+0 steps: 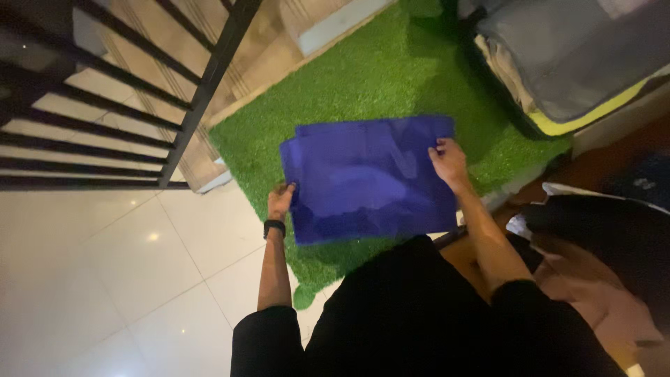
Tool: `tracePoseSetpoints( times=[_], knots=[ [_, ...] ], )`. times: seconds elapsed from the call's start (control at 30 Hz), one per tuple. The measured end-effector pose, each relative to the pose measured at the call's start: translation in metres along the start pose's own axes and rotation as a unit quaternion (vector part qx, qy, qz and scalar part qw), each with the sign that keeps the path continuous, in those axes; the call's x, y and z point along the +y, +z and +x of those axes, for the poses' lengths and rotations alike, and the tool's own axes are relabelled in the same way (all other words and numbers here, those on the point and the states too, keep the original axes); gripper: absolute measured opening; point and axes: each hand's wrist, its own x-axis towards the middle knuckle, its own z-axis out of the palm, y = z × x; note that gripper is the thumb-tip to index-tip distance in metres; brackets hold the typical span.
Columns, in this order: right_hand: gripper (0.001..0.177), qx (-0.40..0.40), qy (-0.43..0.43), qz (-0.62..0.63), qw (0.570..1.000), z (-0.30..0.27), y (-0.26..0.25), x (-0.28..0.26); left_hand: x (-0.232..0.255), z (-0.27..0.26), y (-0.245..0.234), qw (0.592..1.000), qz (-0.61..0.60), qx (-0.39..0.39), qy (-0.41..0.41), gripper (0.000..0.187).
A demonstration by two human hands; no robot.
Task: The person folds a blue shirt and a brown piece of fabric by hand, then places them into an open suitcase.
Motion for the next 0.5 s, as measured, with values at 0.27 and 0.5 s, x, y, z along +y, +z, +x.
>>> tracePoseSetpoints(
  times=[0.27,0.5],
  knots=[
    [0.047,0.079,0.123,0.039,0.989,0.050,0.032,-0.005,0.033,0.060,0.023,0.997,-0.013,0.079,-0.002,0.031],
    [0.030,0.195,0.091,0.094,0.972,0.044,0.002,0.015,0.044,0.083,0.043,0.972,-0.142,0.031,0.182,0.018]
  ],
)
